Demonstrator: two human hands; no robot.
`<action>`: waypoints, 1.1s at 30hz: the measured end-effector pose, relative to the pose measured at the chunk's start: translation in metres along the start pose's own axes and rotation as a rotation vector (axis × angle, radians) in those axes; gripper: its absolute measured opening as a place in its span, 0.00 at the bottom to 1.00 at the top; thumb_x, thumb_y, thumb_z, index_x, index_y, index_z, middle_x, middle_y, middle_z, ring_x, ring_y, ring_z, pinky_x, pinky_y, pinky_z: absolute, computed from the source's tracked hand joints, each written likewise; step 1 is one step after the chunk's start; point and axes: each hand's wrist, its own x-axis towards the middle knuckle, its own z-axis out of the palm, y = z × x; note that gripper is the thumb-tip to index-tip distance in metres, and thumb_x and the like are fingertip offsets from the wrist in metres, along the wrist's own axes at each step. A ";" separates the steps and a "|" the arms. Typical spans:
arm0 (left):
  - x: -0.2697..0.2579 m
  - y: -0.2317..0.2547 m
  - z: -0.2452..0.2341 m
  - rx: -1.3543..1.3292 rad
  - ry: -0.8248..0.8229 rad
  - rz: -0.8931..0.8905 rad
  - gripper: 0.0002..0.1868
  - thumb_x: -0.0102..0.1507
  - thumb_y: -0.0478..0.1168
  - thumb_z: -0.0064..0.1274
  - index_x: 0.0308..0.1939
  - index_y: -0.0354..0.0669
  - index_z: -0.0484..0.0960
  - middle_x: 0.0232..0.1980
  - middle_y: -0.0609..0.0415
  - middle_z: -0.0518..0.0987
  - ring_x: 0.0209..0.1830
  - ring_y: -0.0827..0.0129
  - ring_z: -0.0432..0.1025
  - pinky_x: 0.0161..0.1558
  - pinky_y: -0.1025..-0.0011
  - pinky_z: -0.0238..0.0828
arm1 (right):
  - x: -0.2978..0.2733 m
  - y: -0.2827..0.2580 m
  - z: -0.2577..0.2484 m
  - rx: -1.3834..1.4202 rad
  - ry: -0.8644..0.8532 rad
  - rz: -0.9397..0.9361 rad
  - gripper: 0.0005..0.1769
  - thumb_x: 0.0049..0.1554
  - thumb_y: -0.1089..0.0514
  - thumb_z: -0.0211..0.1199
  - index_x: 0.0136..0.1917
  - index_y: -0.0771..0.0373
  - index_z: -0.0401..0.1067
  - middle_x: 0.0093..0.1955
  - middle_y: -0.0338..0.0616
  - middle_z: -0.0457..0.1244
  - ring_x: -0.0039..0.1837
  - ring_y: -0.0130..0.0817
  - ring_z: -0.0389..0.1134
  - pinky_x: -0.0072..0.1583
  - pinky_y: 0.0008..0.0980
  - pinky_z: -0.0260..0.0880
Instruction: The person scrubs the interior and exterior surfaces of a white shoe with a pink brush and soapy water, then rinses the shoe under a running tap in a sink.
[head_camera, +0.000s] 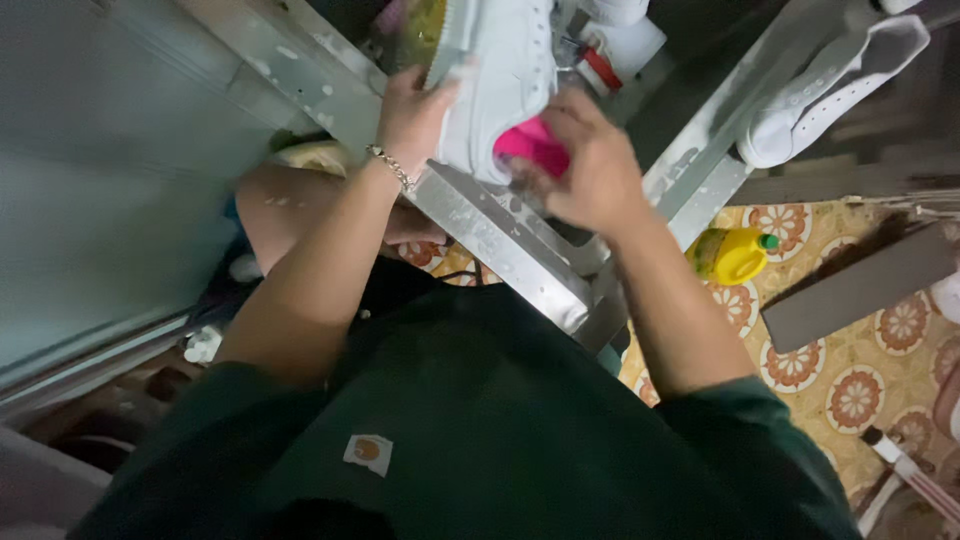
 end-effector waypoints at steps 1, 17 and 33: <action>-0.007 0.016 0.000 0.004 -0.001 0.000 0.13 0.69 0.54 0.70 0.45 0.51 0.98 0.39 0.62 0.93 0.37 0.76 0.80 0.37 0.70 0.70 | 0.002 0.012 -0.005 0.002 0.003 0.001 0.22 0.66 0.61 0.82 0.66 0.80 0.86 0.69 0.62 0.73 0.62 0.60 0.81 0.56 0.51 0.93; -0.009 0.042 0.006 -0.235 -0.022 -0.153 0.30 0.59 0.68 0.72 0.50 0.50 0.97 0.52 0.58 0.97 0.55 0.69 0.88 0.56 0.65 0.85 | 0.012 0.026 0.015 0.045 0.123 -0.061 0.16 0.71 0.60 0.82 0.61 0.76 0.83 0.57 0.58 0.71 0.57 0.53 0.73 0.58 0.51 0.80; -0.011 0.054 0.013 -0.256 -0.053 -0.171 0.37 0.60 0.66 0.74 0.62 0.43 0.99 0.62 0.55 0.99 0.64 0.71 0.90 0.66 0.67 0.88 | 0.028 0.055 -0.003 -0.272 -0.006 -0.067 0.27 0.61 0.52 0.88 0.59 0.78 0.84 0.58 0.63 0.76 0.58 0.63 0.82 0.57 0.55 0.87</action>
